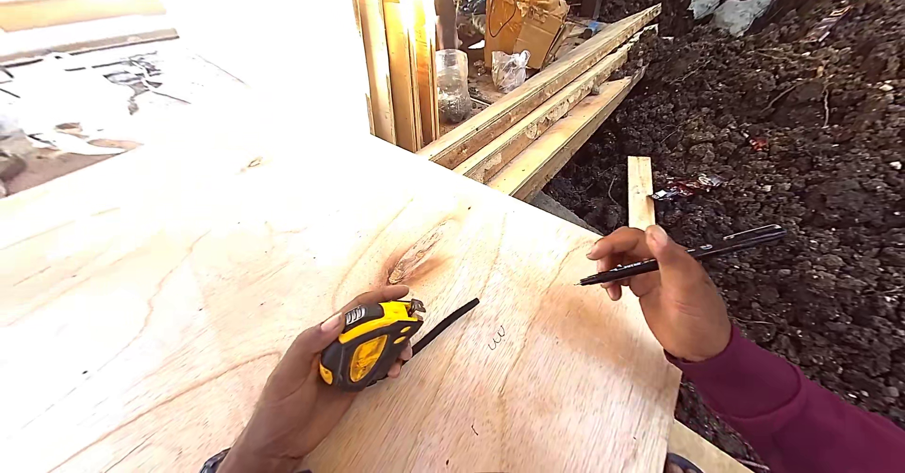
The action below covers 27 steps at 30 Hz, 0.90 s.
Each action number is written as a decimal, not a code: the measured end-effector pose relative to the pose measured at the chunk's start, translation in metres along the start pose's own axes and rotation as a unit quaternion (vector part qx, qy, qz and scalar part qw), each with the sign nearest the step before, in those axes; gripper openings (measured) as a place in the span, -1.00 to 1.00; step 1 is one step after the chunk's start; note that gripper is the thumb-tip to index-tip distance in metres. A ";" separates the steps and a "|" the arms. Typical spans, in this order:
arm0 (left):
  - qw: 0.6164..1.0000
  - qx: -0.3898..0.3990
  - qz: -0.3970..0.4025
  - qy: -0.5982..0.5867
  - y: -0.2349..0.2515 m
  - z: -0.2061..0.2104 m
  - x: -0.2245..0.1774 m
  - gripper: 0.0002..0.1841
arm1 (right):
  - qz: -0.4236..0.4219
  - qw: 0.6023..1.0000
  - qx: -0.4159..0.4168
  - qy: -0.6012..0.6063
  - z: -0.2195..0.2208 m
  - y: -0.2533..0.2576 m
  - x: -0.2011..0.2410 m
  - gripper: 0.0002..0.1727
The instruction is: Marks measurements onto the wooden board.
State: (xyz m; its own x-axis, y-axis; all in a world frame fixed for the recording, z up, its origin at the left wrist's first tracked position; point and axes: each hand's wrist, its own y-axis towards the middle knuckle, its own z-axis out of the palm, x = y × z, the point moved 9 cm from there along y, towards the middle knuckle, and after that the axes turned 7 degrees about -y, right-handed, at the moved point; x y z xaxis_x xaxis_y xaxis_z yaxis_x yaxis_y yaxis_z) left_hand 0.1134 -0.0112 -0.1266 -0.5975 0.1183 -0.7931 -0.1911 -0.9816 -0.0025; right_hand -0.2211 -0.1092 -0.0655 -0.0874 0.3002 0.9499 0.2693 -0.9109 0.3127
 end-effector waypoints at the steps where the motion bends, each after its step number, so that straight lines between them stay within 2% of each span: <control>1: 1.000 -0.001 -0.001 -0.002 0.000 0.000 -0.001 -0.27 | -0.011 1.000 0.000 -0.002 0.000 0.000 0.003 -0.36; 6: 0.999 -0.023 0.012 0.032 -0.001 0.000 0.000 -0.18 | -0.044 0.998 0.029 -0.032 0.001 0.000 0.013 -0.42; 11: 0.999 -0.008 0.019 0.029 0.001 0.001 -0.007 -0.20 | -0.062 0.998 -0.018 -0.014 -0.005 -0.001 0.019 -0.52; 21: 1.000 0.001 -0.005 0.008 0.004 0.006 -0.015 -0.21 | -0.054 0.998 -0.025 0.029 -0.012 0.002 0.032 -0.31; 27: 1.000 0.004 -0.008 0.002 0.007 0.011 -0.023 -0.23 | -0.053 0.997 -0.035 0.043 -0.015 0.000 0.038 -0.35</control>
State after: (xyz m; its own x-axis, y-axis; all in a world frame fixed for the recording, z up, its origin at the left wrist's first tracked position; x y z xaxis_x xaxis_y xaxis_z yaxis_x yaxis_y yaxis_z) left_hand 0.1173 -0.0187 -0.1019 -0.5911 0.1325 -0.7956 -0.2056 -0.9786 -0.0102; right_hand -0.2388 -0.1023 -0.0298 -0.1939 0.3725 0.9076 0.1861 -0.8943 0.4068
